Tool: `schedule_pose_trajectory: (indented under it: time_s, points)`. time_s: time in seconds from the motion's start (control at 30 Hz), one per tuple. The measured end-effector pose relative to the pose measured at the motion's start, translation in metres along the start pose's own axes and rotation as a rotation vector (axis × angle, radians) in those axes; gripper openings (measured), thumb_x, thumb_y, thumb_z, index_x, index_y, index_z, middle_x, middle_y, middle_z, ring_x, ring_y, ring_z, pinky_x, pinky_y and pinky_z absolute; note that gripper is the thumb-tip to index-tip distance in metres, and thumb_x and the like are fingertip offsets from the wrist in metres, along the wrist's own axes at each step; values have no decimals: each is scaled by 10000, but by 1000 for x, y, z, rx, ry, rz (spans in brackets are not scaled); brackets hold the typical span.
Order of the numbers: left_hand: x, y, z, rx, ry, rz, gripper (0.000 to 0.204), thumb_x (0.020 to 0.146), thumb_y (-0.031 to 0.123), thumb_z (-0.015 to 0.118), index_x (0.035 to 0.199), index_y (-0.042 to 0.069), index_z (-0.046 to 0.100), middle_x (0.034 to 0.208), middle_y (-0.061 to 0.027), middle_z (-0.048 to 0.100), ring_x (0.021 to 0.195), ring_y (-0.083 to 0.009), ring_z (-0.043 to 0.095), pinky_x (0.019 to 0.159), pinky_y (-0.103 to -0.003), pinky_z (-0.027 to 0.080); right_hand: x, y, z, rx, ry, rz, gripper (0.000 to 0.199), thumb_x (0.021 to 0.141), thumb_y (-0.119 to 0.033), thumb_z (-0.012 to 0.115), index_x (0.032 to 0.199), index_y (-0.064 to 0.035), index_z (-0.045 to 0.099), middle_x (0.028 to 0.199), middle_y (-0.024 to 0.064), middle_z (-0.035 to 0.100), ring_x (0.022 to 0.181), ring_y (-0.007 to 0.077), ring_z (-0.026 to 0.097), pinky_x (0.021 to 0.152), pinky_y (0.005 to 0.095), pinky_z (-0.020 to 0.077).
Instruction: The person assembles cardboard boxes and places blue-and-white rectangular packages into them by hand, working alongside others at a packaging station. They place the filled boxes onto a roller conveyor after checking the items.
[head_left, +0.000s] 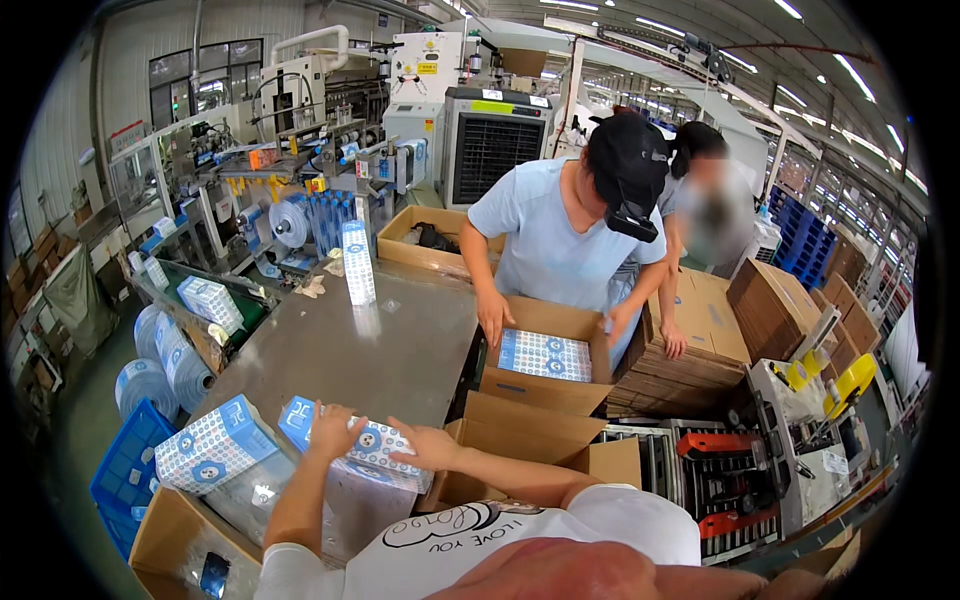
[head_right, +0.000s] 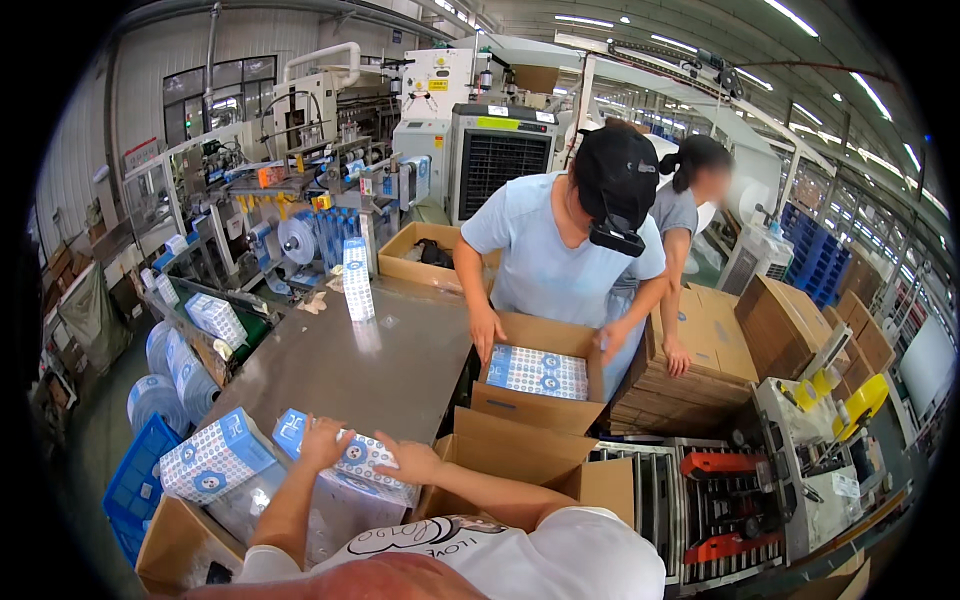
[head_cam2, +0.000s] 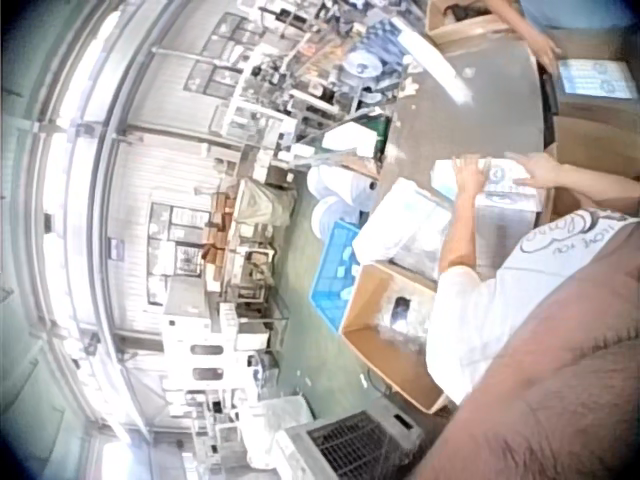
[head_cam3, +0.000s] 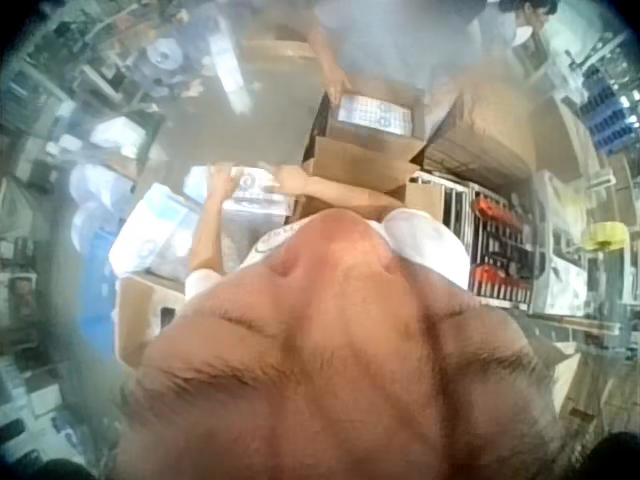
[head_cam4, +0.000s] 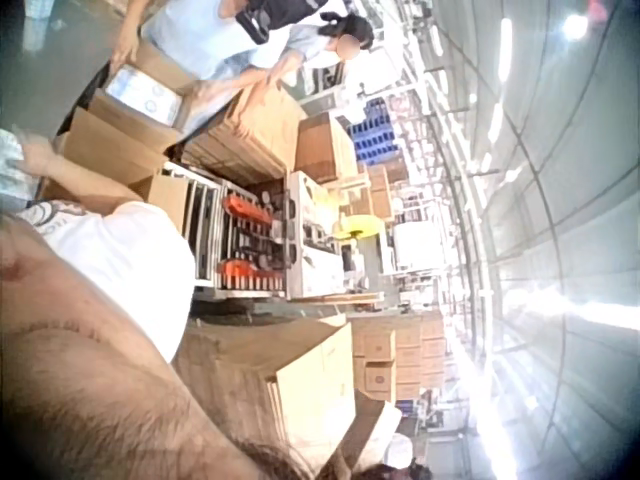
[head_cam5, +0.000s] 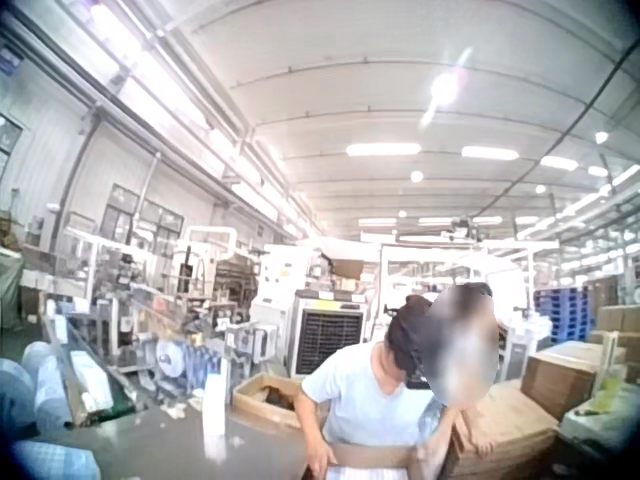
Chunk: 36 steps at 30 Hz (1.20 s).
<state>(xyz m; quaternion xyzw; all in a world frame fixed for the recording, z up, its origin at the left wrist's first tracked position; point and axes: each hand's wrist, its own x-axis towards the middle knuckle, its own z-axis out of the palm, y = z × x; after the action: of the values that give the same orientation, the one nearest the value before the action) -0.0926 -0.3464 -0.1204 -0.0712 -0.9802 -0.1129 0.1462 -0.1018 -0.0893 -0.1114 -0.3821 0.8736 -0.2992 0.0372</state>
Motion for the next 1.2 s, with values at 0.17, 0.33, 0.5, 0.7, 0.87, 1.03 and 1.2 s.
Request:
schedule_pose_trajectory:
  time_s: [0.17,0.33,0.5,0.7,0.87,1.03,1.2]
  points:
    - [-11,-37,-9,138,-200,-197,548,975,490,408,872,70,745,959,-152,703,1040,-313,602,985,-465,377,5,50,35,329,-49,315,528,943,-493,553,1100,-7,685,903,189,715,830,277,688,768,380,520]
    - [-26,-37,0,-1,-22,-143,453,945,421,474,781,85,730,842,-113,700,891,-301,628,900,-457,411,20,115,54,369,-461,421,320,964,-293,590,1062,-12,707,905,58,721,792,114,615,721,300,517]
    - [-40,-34,-28,-388,4,-12,352,864,432,630,938,94,700,892,-101,681,924,-297,613,920,-428,425,155,74,42,73,-357,145,251,913,-186,628,1088,-13,673,889,89,723,795,171,666,763,329,524]
    - [-70,-46,-54,-202,-99,555,1005,604,494,836,1392,21,431,1122,-133,577,1083,-294,537,981,-401,387,338,-38,67,-127,86,-343,669,860,-307,685,1381,3,402,1309,250,535,1244,395,489,1056,458,371]
    - [-72,-57,-47,-216,-195,460,1008,629,359,850,1427,-19,363,1106,-130,564,1066,-292,535,968,-400,386,332,-49,101,-378,-24,-386,822,817,-357,714,1409,44,307,1385,266,453,1304,405,405,1129,480,267]
    - [-78,-88,-116,-465,99,190,952,663,260,845,1444,24,355,1181,-167,551,1113,-330,534,989,-433,403,220,-23,15,-270,-237,51,658,840,-313,675,1375,-16,432,1375,179,501,1205,317,499,1002,421,392]
    - [-44,-113,-154,-1612,530,-238,681,822,98,713,1412,22,380,1307,-155,553,1183,-321,557,1026,-444,445,198,-44,-7,-276,-179,-67,686,885,-311,611,1463,-56,344,1461,158,421,1321,288,403,1096,420,305]
